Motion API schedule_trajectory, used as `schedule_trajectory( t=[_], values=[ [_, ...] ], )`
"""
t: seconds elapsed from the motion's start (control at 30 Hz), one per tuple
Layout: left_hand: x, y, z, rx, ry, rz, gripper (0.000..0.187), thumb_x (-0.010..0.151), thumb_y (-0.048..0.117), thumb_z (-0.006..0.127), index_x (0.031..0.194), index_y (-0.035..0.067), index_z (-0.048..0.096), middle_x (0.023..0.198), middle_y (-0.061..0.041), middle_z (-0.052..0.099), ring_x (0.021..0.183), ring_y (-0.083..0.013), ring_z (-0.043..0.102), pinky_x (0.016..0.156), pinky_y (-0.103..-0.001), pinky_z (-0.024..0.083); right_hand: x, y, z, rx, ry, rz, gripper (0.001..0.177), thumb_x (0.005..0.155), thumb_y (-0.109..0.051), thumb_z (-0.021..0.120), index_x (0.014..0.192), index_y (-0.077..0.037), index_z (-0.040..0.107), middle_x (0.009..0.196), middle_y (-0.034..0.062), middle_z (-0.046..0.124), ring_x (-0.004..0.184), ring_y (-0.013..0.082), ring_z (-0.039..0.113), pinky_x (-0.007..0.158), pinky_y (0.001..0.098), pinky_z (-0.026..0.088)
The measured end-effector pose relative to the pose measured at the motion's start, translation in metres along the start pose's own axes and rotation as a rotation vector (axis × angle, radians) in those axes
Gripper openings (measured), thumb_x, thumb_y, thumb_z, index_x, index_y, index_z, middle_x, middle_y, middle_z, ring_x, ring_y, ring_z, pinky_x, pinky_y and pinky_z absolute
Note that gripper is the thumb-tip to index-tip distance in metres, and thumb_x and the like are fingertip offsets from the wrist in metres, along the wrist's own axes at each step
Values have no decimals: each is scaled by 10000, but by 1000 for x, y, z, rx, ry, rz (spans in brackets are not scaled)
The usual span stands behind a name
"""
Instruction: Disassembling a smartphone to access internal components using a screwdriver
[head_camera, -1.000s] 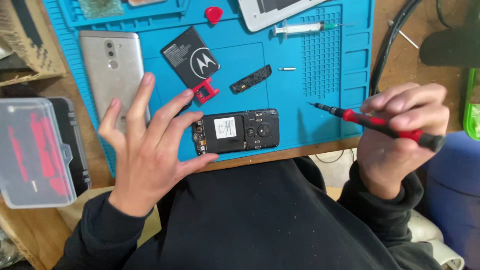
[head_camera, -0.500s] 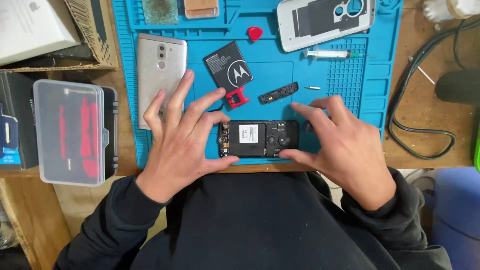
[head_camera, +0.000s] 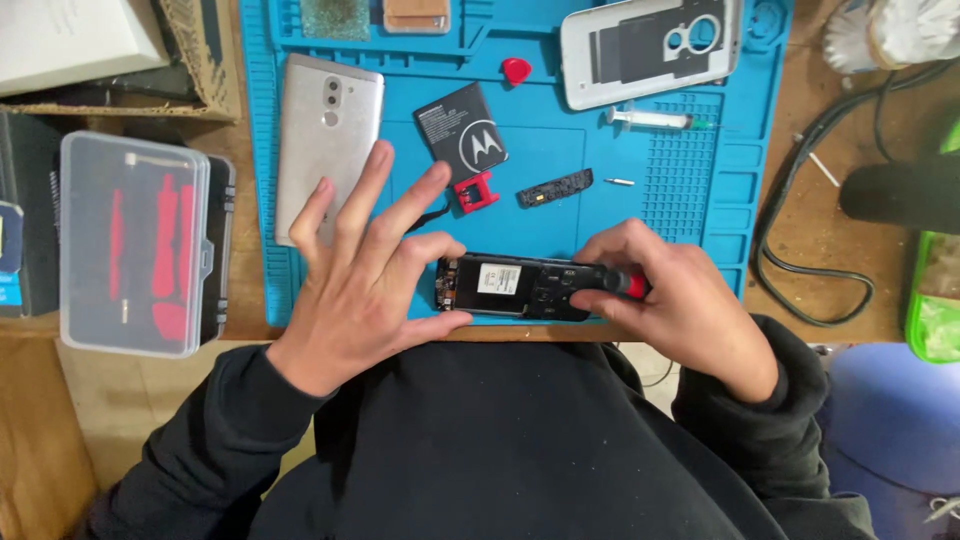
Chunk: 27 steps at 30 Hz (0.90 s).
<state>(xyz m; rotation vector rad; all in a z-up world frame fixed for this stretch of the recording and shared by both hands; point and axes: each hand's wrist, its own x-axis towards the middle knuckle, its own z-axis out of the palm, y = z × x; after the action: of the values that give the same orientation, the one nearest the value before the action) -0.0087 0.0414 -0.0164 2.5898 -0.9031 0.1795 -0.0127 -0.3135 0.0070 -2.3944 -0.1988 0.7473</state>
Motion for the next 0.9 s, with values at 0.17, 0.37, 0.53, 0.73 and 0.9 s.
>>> schedule_trajectory(
  t=[0.17, 0.37, 0.53, 0.73, 0.9],
  values=[
    [-3, -4, 0, -83, 4, -47, 646, 970, 693, 982, 1397, 271, 742, 1843, -73, 457, 1768, -403, 290, 1336, -641, 225, -7, -1, -12, 304, 65, -116, 325, 1024, -137, 889, 1309, -156, 733, 892, -22, 691, 747, 109, 564, 706, 276, 449],
    [-3, -2, 3, -591, 373, -185, 776, 1034, 727, 670, 1509, 118, 591, 1664, -188, 573, 1615, -425, 615, 1332, -552, 498, -8, -6, -16, 649, 219, -186, 406, 1074, -147, 812, 1439, -98, 641, 929, 8, 657, 695, 94, 561, 668, 262, 459],
    [15, 24, 34, -1275, 440, -282, 1044, 1175, 809, 619, 1874, 125, 252, 1866, -189, 503, 1552, -285, 684, 1239, -444, 638, 11, -26, 4, 1105, 272, -270, 402, 1087, -167, 804, 1404, -105, 566, 933, 42, 706, 509, 84, 431, 448, 246, 327],
    [78, 64, 12, -2140, 450, -170, 1182, 1066, 808, 655, 1935, 116, 250, 1644, -250, 717, 1423, -437, 791, 1300, -645, 670, 24, -60, 28, 1182, 208, -357, 434, 1080, -229, 846, 1332, -116, 512, 893, -19, 713, 616, 51, 535, 562, 242, 436],
    [87, 60, -10, -2313, 465, -296, 1164, 1018, 822, 530, 1853, 20, 408, 1139, -157, 786, 864, -292, 760, 807, -409, 602, 9, -62, 39, 909, 400, -288, 275, 1036, -13, 351, 1170, -93, 578, 789, 219, 802, 509, 132, 393, 519, 265, 377]
  ],
)
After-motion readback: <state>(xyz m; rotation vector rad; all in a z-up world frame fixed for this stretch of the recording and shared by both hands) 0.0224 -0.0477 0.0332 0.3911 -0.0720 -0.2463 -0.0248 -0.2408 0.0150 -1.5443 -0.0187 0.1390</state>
